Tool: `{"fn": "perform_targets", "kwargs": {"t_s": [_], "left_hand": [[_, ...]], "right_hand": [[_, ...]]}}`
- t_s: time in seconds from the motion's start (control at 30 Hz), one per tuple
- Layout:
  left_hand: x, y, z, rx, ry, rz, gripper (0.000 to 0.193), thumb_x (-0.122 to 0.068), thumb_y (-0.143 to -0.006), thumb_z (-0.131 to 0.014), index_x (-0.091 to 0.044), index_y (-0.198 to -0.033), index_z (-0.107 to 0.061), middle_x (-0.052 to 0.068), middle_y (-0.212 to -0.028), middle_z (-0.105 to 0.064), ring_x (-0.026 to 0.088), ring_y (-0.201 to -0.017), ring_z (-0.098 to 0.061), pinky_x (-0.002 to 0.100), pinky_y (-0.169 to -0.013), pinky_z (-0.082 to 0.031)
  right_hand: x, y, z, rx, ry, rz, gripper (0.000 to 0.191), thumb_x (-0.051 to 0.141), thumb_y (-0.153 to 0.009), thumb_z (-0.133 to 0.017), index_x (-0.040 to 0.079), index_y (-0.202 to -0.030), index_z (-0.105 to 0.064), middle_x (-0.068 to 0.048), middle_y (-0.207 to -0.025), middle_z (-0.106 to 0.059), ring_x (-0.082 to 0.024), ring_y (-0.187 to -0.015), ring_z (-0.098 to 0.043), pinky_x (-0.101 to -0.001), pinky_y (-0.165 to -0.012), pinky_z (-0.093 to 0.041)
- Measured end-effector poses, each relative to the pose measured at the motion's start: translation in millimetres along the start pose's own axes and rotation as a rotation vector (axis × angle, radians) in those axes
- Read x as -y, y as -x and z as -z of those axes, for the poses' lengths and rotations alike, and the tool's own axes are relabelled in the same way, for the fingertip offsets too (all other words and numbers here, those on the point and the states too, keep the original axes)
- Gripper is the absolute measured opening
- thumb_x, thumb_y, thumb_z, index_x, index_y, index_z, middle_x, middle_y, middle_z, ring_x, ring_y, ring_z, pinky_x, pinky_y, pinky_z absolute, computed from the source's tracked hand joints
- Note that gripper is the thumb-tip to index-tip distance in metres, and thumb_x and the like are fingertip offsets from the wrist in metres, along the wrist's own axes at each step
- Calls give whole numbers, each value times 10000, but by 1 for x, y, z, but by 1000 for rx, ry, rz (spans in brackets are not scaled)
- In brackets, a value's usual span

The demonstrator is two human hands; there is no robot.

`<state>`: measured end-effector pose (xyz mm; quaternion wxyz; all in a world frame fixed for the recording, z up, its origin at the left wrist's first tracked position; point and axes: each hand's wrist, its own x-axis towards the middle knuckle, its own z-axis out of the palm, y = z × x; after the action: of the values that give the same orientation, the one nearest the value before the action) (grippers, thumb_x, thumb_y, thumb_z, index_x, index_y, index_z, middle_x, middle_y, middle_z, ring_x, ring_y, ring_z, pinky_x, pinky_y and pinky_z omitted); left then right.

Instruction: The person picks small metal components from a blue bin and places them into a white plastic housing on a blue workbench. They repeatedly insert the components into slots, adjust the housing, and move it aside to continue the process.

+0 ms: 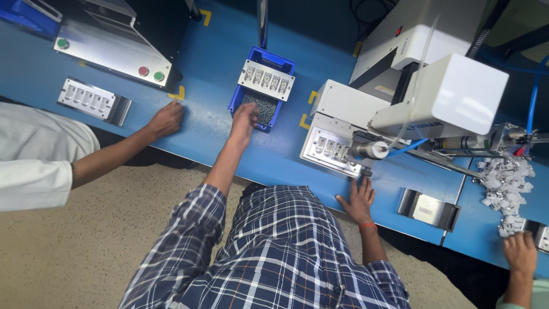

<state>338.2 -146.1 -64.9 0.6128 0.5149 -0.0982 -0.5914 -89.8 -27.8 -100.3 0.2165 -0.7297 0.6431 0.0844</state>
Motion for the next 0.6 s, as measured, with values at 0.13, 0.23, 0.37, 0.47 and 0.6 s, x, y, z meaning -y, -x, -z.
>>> {"fn": "perform_targets", "kwargs": {"t_s": [0.13, 0.23, 0.37, 0.47, 0.6], "left_hand": [[20, 56, -13, 135, 344, 186, 408, -13, -914, -547, 30, -1316, -496, 140, -1166, -625, 242, -1073, -636, 392, -1012, -546], [35, 113, -36, 225, 277, 184, 449, 80, -919, -462, 68, -1367, -450, 205, -1298, -579, 285, -1217, -617, 402, -1126, -509], [48, 179, -80, 353, 97, 152, 478, 127, -944, -425, 75, -1419, -423, 251, -1415, -535, 318, -1343, -553, 404, -1192, -453], [63, 218, -114, 418, -63, 107, 499, 96, -978, -446, 41, -1471, -388, 233, -1474, -510, 302, -1382, -527, 398, -1203, -434], [78, 253, -142, 554, -278, -61, 589, 104, -965, -469, 15, -1536, -360, 213, -1567, -474, 273, -1462, -467, 388, -1228, -367]], "right_hand": [[-3, 5, 16, -36, 6, 13, 996, 493, -753, -792, 67, -1558, -389, -329, -1625, -218, -475, -1463, -241, -502, -1153, -298], [8, 17, 53, 276, -149, 51, 529, 455, -879, -743, 101, -1271, -718, -137, -1295, -720, -324, -1206, -671, -431, -1031, -530], [37, 47, 114, 101, -560, 249, 295, 285, -902, -729, 93, -1116, -795, -82, -926, -797, -219, -785, -769, -358, -713, -605], [51, 60, 155, -50, -773, 298, 247, 206, -915, -753, 84, -1128, -779, -71, -890, -804, -154, -739, -769, -287, -656, -596], [59, 64, 181, -132, -935, 464, 235, 139, -888, -799, 62, -1107, -763, -73, -951, -792, -120, -792, -763, -244, -700, -603]]}}
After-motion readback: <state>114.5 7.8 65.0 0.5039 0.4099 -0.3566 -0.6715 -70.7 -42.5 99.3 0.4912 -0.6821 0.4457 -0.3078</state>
